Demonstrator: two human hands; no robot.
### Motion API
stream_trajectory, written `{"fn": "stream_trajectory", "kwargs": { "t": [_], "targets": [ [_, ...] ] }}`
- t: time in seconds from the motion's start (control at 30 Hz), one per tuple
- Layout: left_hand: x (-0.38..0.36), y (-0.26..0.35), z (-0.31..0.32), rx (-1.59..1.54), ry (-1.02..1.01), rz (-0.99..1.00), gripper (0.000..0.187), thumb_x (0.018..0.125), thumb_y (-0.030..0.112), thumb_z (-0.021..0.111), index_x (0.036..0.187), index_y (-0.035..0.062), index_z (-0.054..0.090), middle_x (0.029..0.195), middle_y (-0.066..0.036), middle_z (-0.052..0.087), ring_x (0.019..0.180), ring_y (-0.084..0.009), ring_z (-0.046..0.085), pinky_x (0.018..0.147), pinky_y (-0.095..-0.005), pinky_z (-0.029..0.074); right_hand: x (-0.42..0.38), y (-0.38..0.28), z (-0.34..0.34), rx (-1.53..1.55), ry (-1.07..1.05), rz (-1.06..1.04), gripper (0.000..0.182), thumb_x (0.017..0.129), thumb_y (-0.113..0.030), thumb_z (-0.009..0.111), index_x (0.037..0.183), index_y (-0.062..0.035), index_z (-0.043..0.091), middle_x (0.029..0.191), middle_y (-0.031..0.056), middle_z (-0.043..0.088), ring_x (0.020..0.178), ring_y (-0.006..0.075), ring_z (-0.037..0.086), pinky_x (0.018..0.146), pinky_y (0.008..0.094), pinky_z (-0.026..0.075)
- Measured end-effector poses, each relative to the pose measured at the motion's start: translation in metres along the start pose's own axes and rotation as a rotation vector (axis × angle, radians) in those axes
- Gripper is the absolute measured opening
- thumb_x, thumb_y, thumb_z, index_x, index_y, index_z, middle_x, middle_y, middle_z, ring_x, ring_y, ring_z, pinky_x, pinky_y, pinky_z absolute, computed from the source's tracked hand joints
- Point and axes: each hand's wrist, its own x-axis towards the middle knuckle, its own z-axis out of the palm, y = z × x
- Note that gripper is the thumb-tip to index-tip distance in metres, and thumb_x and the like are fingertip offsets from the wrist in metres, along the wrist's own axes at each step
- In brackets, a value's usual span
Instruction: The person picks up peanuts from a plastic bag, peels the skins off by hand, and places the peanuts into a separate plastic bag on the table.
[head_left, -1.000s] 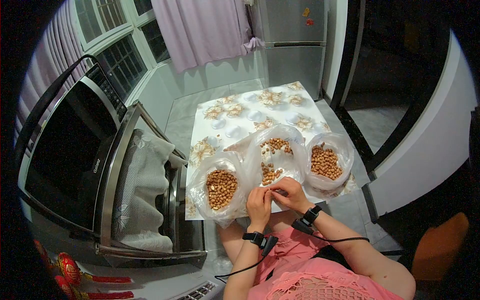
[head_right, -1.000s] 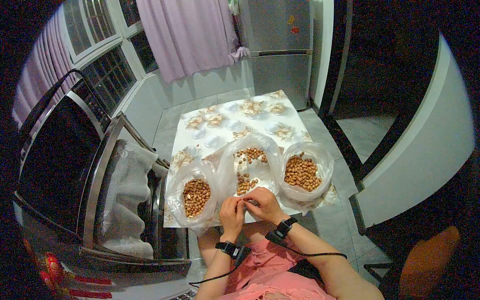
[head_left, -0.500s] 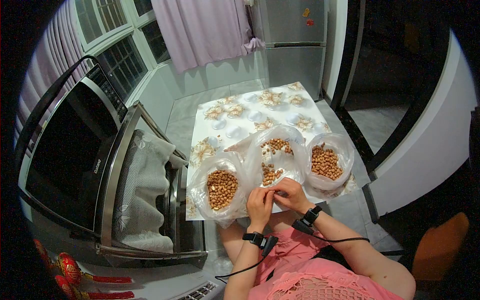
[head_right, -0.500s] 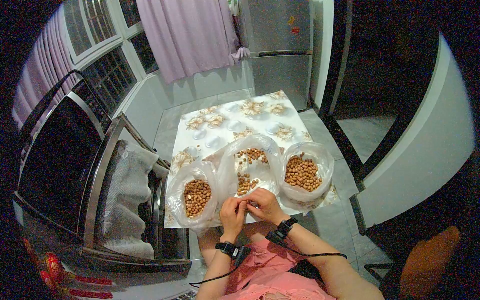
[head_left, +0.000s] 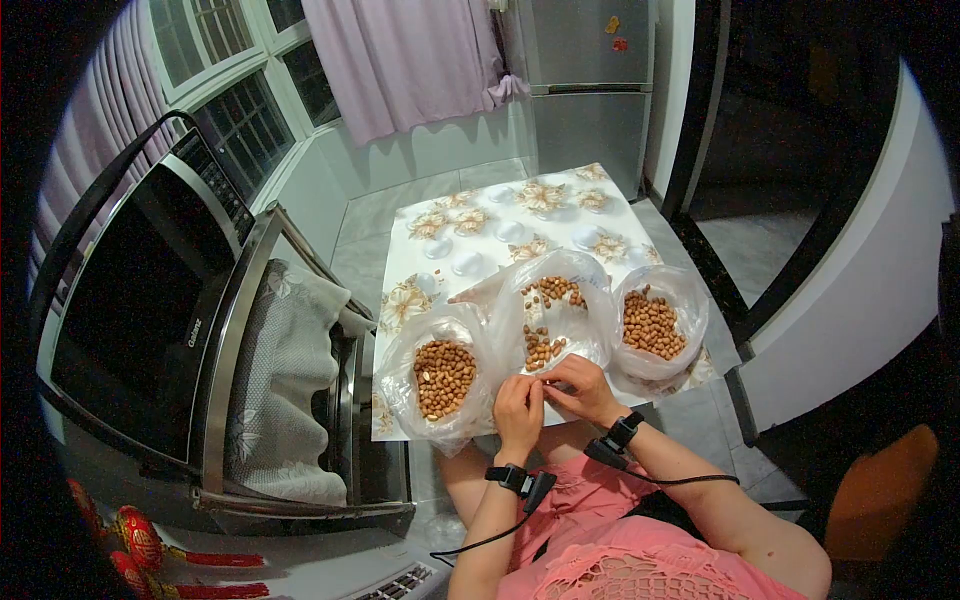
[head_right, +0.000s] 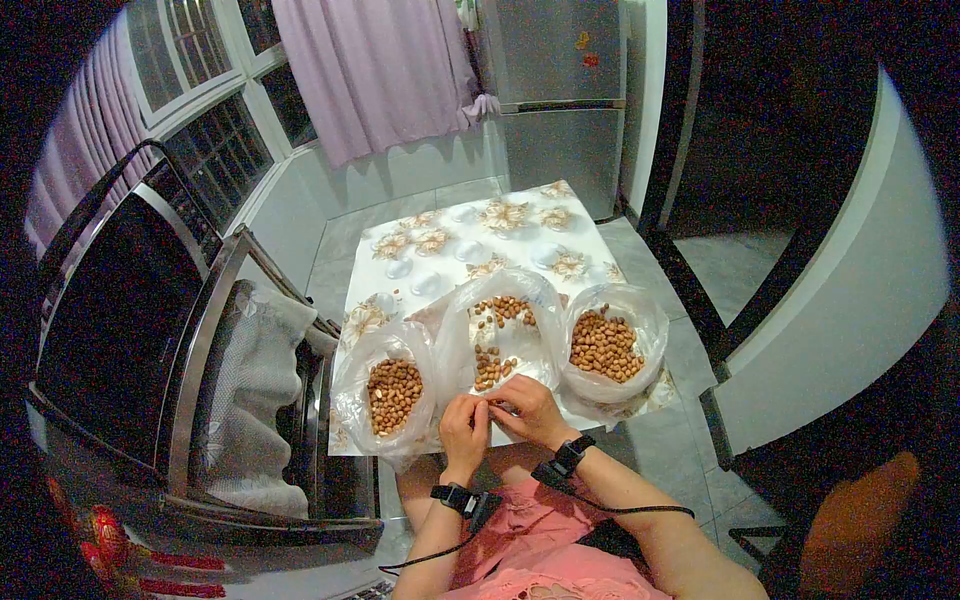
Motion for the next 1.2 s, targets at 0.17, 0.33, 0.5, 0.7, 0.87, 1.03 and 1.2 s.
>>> {"fn": "stream_trajectory", "kwargs": {
  "t": [0.17,0.33,0.5,0.7,0.87,1.03,1.2],
  "targets": [
    [0.0018,0.0081,-0.0039,-0.015,-0.032,-0.034,0.013,0.095,0.013,0.064,0.089,0.0012,0.067,0.086,-0.014,0.065,0.081,-0.0333,0.063,0.073,-0.0422,0.049,0.0,0.0003,-0.0021,0.014,-0.022,0.007,0.02,0.081,-0.011,0.077,0.1,-0.0075,0.073,0.089,0.0089,0.069,0.084,0.0297,0.066,0.075,0.0387,0.053],
    [0.0004,0.006,-0.0032,-0.016,-0.031,-0.049,0.013,0.095,0.013,0.064,0.089,0.0013,0.067,0.087,-0.014,0.065,0.081,-0.0338,0.063,0.073,-0.0429,0.049,-0.0008,0.0019,0.0002,0.007,-0.01,0.0,0.02,0.08,-0.011,0.078,0.099,-0.0065,0.073,0.088,0.0091,0.069,0.083,0.0291,0.065,0.072,0.0382,0.052],
    [-0.0004,0.001,-0.0015,-0.019,-0.019,-0.037,0.014,0.096,0.013,0.062,0.091,0.001,0.066,0.088,-0.015,0.065,0.083,-0.0351,0.063,0.075,-0.0437,0.049,-0.0015,0.0017,0.0006,-0.007,-0.004,0.013,0.018,0.082,-0.014,0.078,0.099,-0.0074,0.073,0.088,0.009,0.068,0.083,0.0294,0.065,0.072,0.0391,0.052],
    [0.0,0.0008,-0.0019,-0.025,-0.023,-0.025,0.014,0.097,0.012,0.059,0.091,0.0002,0.065,0.088,-0.016,0.065,0.084,-0.0359,0.063,0.076,-0.0439,0.05,-0.0017,0.0028,0.0022,-0.013,0.004,0.004,0.018,0.083,-0.015,0.078,0.099,-0.0077,0.073,0.087,0.0087,0.068,0.081,0.0292,0.065,0.071,0.0393,0.052],
    [0.0,0.0014,-0.0023,-0.006,-0.032,-0.021,0.01,0.094,0.008,0.061,0.094,0.0001,0.068,0.092,-0.015,0.065,0.086,-0.0357,0.064,0.077,-0.0438,0.05,-0.0024,0.0041,0.0032,-0.013,0.006,-0.012,0.019,0.083,-0.014,0.077,0.1,-0.0083,0.073,0.085,0.0089,0.066,0.08,0.0296,0.064,0.07,0.0393,0.051],
    [0.0001,0.0014,-0.0019,0.0,-0.027,-0.009,0.01,0.095,0.008,0.061,0.094,0.0005,0.068,0.091,-0.015,0.065,0.086,-0.0354,0.063,0.077,-0.0437,0.05,-0.0014,0.002,0.0013,-0.004,-0.003,-0.01,0.019,0.083,-0.014,0.077,0.101,-0.0081,0.073,0.086,0.0091,0.066,0.081,0.0297,0.064,0.07,0.0393,0.051],
    [-0.0003,0.0002,-0.0008,-0.003,-0.014,0.005,0.012,0.096,0.01,0.061,0.094,-0.0004,0.065,0.09,-0.016,0.064,0.085,-0.0364,0.063,0.076,-0.0442,0.05,-0.0017,0.0027,0.0016,-0.001,-0.001,-0.015,0.019,0.084,-0.013,0.076,0.102,-0.0081,0.074,0.086,0.0092,0.066,0.081,0.0297,0.064,0.07,0.0393,0.052]
  ]
}}
